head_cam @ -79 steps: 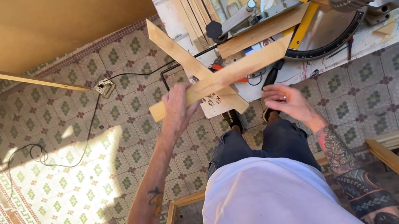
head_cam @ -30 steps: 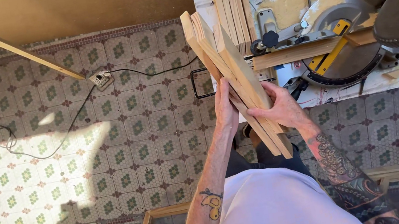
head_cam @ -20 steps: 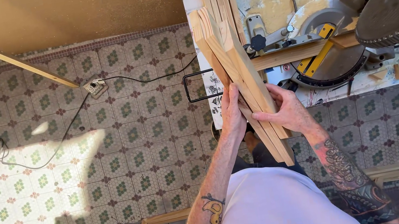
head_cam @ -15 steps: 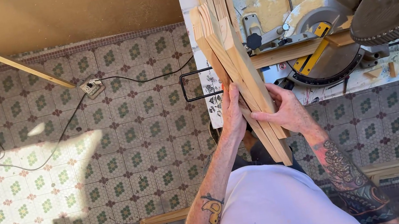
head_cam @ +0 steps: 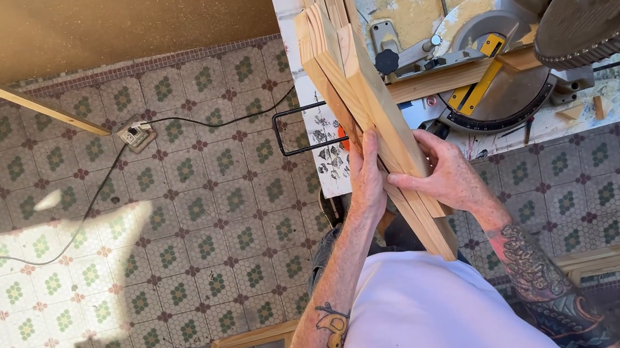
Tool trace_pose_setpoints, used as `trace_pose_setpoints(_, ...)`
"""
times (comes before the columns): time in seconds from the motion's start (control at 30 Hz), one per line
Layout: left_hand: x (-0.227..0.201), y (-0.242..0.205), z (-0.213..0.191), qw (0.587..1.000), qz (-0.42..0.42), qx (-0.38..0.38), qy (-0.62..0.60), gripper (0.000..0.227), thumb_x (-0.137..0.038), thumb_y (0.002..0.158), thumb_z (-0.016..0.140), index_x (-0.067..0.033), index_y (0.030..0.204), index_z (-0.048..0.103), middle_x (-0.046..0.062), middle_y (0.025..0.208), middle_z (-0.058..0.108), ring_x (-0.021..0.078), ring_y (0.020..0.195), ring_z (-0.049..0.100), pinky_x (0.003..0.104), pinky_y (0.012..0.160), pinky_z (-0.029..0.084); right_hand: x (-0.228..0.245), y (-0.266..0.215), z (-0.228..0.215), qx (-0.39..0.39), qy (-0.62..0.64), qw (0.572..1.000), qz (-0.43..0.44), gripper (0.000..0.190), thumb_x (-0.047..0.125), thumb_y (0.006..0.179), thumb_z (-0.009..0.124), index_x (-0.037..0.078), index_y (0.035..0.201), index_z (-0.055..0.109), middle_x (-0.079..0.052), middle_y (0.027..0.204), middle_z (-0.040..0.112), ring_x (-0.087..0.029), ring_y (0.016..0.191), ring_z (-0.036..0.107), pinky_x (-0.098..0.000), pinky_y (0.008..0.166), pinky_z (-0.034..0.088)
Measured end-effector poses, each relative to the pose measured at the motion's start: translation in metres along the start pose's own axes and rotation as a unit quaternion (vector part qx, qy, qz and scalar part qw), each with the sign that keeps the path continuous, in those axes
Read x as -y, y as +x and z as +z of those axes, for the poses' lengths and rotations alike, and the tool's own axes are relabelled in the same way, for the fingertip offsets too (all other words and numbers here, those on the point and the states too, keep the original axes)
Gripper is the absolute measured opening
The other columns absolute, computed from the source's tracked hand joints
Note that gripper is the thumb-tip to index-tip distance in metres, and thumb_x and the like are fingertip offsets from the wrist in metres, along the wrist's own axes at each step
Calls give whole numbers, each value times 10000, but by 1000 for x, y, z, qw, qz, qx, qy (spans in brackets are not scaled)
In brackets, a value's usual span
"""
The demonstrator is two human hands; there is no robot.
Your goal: Cutting wooden slats to length using a miter saw in a workshop
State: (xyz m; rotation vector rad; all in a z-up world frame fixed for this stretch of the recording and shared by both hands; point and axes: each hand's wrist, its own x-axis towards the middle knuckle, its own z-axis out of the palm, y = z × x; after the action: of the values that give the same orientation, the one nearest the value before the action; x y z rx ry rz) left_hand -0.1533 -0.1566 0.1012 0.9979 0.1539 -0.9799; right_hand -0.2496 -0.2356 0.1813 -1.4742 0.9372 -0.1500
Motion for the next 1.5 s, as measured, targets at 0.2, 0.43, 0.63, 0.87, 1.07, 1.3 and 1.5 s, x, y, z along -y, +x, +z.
trace_pose_setpoints(0.2,14,2,1,1000,-4,16,-8,653,-436,1016,678,-184,1570,441,97,1274,668,139,1071,664,329,883,604,0,-1,-4,-16,-7,1000,18,720,145,720,943,99,1358,612,-164,1117,720,-226,1005,666,-447,864,602)
trace_pose_setpoints(0.43,30,6,-8,995,-29,23,-90,615,-421,1016,690,-166,1536,484,118,1231,710,177,1064,705,348,882,610,49,-12,3,-30,-166,985,28,716,340,784,886,178,1403,563,-234,1109,722,-407,1052,709,-531,905,582)
trace_pose_setpoints(0.63,33,-4,-3,995,-24,35,-87,615,-384,1045,648,-157,1571,427,123,1328,664,182,1173,654,374,981,566,59,-13,0,-17,-206,978,36,789,372,770,874,217,1454,513,-242,1161,711,-438,1112,682,-569,942,553)
trace_pose_setpoints(0.87,-64,-38,31,977,-32,112,181,1269,-650,782,756,-23,1635,57,307,1654,172,406,1542,194,545,1259,187,35,-13,-18,17,-127,992,-9,803,210,683,943,159,1392,568,-246,1141,724,-374,1113,676,-572,926,546)
trace_pose_setpoints(1.07,-87,20,22,981,95,84,145,795,-294,635,1014,-96,1297,620,49,1129,706,147,1076,645,377,947,550,5,-20,-26,55,-85,995,1,812,216,646,985,132,1349,588,-235,1079,733,-310,1033,671,-553,888,558)
trace_pose_setpoints(1.3,-75,8,34,989,56,57,125,627,-346,712,964,-116,1213,665,49,1041,692,142,982,607,364,863,545,-49,-23,-21,57,-93,994,-21,706,357,749,915,155,1325,561,-200,949,751,-271,885,701,-523,778,582)
trace_pose_setpoints(1.5,-72,8,32,988,50,81,121,624,-322,743,959,-114,1235,636,53,1080,709,140,1010,625,375,902,553,-50,-24,-23,49,-142,986,-71,621,424,839,810,154,1329,540,-203,844,740,-308,801,734,-513,705,581)
